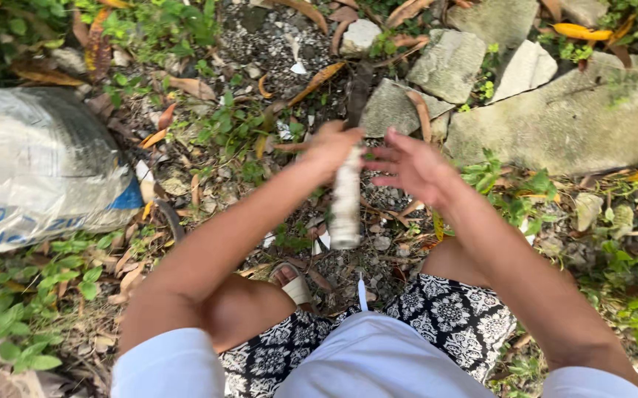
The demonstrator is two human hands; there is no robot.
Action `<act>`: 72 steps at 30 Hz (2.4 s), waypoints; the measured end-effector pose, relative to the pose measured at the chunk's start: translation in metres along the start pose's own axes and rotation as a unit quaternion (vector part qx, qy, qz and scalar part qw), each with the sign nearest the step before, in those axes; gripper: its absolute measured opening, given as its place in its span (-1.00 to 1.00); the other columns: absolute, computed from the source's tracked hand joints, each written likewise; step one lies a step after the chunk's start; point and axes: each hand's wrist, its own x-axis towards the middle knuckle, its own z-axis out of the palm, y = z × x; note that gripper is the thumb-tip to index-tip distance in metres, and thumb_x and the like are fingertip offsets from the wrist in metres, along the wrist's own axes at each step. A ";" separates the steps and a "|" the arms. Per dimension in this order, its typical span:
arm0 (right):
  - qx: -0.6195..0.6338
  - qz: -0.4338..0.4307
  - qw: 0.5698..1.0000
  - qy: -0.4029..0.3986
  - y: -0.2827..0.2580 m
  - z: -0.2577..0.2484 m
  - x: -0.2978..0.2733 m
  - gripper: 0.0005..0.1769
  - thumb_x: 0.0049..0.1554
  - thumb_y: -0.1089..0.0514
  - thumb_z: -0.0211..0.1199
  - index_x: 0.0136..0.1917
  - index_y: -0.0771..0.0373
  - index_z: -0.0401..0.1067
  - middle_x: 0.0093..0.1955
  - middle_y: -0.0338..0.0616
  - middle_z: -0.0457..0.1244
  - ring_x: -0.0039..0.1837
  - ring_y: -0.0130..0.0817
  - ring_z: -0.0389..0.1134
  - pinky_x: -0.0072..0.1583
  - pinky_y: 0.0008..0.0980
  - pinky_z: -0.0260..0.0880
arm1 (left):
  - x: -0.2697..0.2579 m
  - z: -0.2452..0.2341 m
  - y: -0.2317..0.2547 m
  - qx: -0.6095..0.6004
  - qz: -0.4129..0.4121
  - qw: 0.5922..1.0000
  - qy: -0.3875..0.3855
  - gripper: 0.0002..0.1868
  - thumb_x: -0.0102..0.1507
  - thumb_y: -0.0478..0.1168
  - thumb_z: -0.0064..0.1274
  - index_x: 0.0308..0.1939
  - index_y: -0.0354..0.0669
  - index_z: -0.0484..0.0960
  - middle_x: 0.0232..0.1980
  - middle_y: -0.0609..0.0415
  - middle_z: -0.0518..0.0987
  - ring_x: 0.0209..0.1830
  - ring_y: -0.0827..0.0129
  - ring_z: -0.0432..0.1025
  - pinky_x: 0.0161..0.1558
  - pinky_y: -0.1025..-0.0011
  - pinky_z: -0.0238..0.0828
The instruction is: The person clears weeds and small plants from a rocky outdoor area by hand and using a tool, then pulls a small plant from a blue pot and places it in a different container.
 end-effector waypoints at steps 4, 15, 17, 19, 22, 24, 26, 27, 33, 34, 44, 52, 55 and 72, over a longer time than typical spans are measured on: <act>0.064 0.009 0.996 -0.064 0.011 0.002 0.010 -0.30 0.29 -0.08 0.06 0.55 0.36 0.14 0.49 0.31 0.13 0.40 0.06 0.26 0.39 0.10 0.24 | 0.010 0.014 -0.015 -0.065 -0.003 0.998 -0.021 -0.20 0.28 -0.31 0.12 0.51 -0.23 0.03 -0.31 -0.21 0.63 -0.60 0.21 0.41 -0.57 0.27 0.44; -0.390 -0.116 0.908 0.100 -0.040 -0.065 0.060 -0.50 0.23 0.10 0.18 0.40 0.27 0.35 0.37 0.04 0.29 0.41 -0.15 0.30 0.47 -0.08 0.22 | -0.088 -0.186 -0.021 0.599 0.124 0.789 -0.049 -0.59 0.53 0.07 -0.27 0.18 -0.08 0.56 -0.46 -0.01 0.57 -0.53 0.23 0.48 -0.39 0.17 0.45; -0.560 -0.040 0.826 0.054 -0.047 -0.074 0.086 -0.61 0.27 0.11 0.15 0.31 0.29 0.47 0.31 0.04 0.34 0.34 -0.14 0.38 0.49 -0.10 0.19 | -0.106 -0.189 -0.022 0.513 -0.069 0.855 -0.034 -0.49 0.38 0.05 -0.19 0.42 0.25 0.44 -0.50 0.11 0.53 -0.65 0.34 0.30 -0.50 0.27 0.38; -0.439 0.018 0.894 0.090 -0.031 -0.070 0.110 -0.61 0.30 0.08 0.11 0.26 0.37 0.47 0.20 0.13 0.41 0.21 -0.13 0.47 0.34 -0.19 0.49 | -0.097 -0.178 -0.026 0.546 -0.045 0.834 -0.066 -0.48 0.39 0.04 -0.21 0.44 0.22 0.40 -0.49 0.10 0.52 -0.67 0.39 0.33 -0.52 0.32 0.42; -0.437 -0.096 0.889 0.094 0.026 -0.058 0.158 -0.65 0.22 0.20 0.11 0.22 0.36 0.48 0.11 0.15 0.42 0.05 -0.13 0.50 0.19 -0.20 0.48 | -0.064 -0.146 -0.044 0.563 -0.011 0.818 -0.118 -0.48 0.42 0.04 -0.23 0.47 0.13 0.36 -0.46 0.08 0.51 -0.63 0.47 0.40 -0.48 0.38 0.46; -0.592 -0.125 0.787 0.122 0.068 -0.068 0.180 -0.66 0.26 0.29 0.05 0.25 0.41 0.47 0.21 0.25 0.33 0.03 -0.06 0.46 0.15 -0.14 0.48 | -0.046 -0.115 -0.053 0.584 0.026 0.804 -0.106 -0.52 0.47 0.02 -0.27 0.46 0.13 0.40 -0.45 0.08 0.52 -0.57 0.38 0.38 -0.42 0.36 0.43; -0.747 -0.094 0.627 0.201 0.110 -0.085 0.188 -0.45 0.03 0.29 0.15 0.31 0.43 0.32 0.30 0.29 0.21 0.15 0.11 0.39 0.10 0.12 0.47 | -0.041 -0.104 -0.046 0.601 0.002 0.792 -0.104 -0.51 0.45 -0.01 -0.30 0.47 0.26 0.35 -0.44 0.11 0.51 -0.54 0.36 0.37 -0.39 0.35 0.45; -0.834 -0.118 0.486 0.234 0.128 -0.099 0.188 -0.13 -0.26 0.23 0.36 0.34 0.36 0.24 0.35 0.24 0.14 0.31 0.18 0.29 0.15 0.33 0.38 | -0.044 -0.103 -0.044 0.615 -0.031 0.781 -0.100 -0.49 0.43 -0.04 -0.32 0.48 0.40 0.31 -0.43 0.14 0.50 -0.52 0.34 0.36 -0.37 0.34 0.47; -0.807 0.041 0.539 0.239 0.152 -0.155 0.186 -0.31 0.22 0.11 0.16 0.48 0.57 0.13 0.30 0.23 0.28 0.21 -0.02 0.42 0.05 -0.11 0.51 | -0.055 -0.125 -0.035 0.685 0.037 0.724 -0.071 -0.54 0.46 0.04 -0.22 0.46 0.33 0.39 -0.32 -0.04 0.62 -0.45 0.21 0.40 -0.35 0.18 0.47; -0.794 0.066 0.562 0.223 0.150 -0.156 0.184 -0.45 0.27 0.10 0.15 0.41 0.50 0.27 0.26 0.20 0.35 0.23 -0.05 0.45 0.10 -0.14 0.52 | -0.057 -0.133 -0.038 0.686 0.038 0.723 -0.073 -0.54 0.46 0.04 -0.22 0.46 0.33 0.39 -0.32 -0.04 0.62 -0.45 0.21 0.40 -0.35 0.18 0.47; -0.716 0.164 0.658 0.170 0.146 -0.182 0.174 -0.63 0.34 0.11 0.02 0.11 0.42 0.53 0.08 0.23 0.42 0.08 -0.03 0.54 0.11 -0.11 0.57 | -0.064 -0.182 -0.078 0.543 0.019 0.838 -0.054 -0.50 0.41 0.03 -0.15 0.45 0.21 0.40 -0.56 0.08 0.56 -0.56 0.34 0.42 -0.35 0.23 0.41; -0.697 -0.023 0.707 0.113 0.078 -0.147 0.143 -0.78 0.27 0.23 0.10 -0.06 0.42 0.49 -0.10 0.15 0.34 -0.10 -0.11 0.39 -0.09 -0.21 0.38 | -0.049 -0.172 -0.073 0.527 0.063 0.844 -0.081 -0.51 0.40 -0.01 -0.10 0.42 0.14 0.43 -0.55 0.05 0.57 -0.55 0.36 0.44 -0.34 0.27 0.40; -0.642 0.034 0.755 0.127 0.006 -0.116 0.098 -0.55 0.33 -0.07 0.13 -0.05 0.41 0.49 -0.09 0.09 0.35 -0.14 -0.21 0.29 -0.09 -0.23 0.41 | -0.049 -0.164 -0.066 0.543 0.079 0.833 -0.075 -0.52 0.39 -0.03 -0.08 0.41 0.16 0.47 -0.51 0.01 0.55 -0.53 0.30 0.44 -0.35 0.22 0.39; -0.483 -0.037 0.803 0.346 0.101 -0.330 -0.024 -0.56 0.36 -0.08 0.16 0.34 0.23 0.42 0.13 0.15 0.43 0.19 -0.02 0.41 0.24 -0.13 0.35 | -0.046 -0.087 -0.014 0.663 -0.011 0.733 -0.152 -0.51 0.41 0.05 -0.15 0.46 0.42 0.37 -0.48 0.15 0.60 -0.65 0.40 0.39 -0.43 0.30 0.38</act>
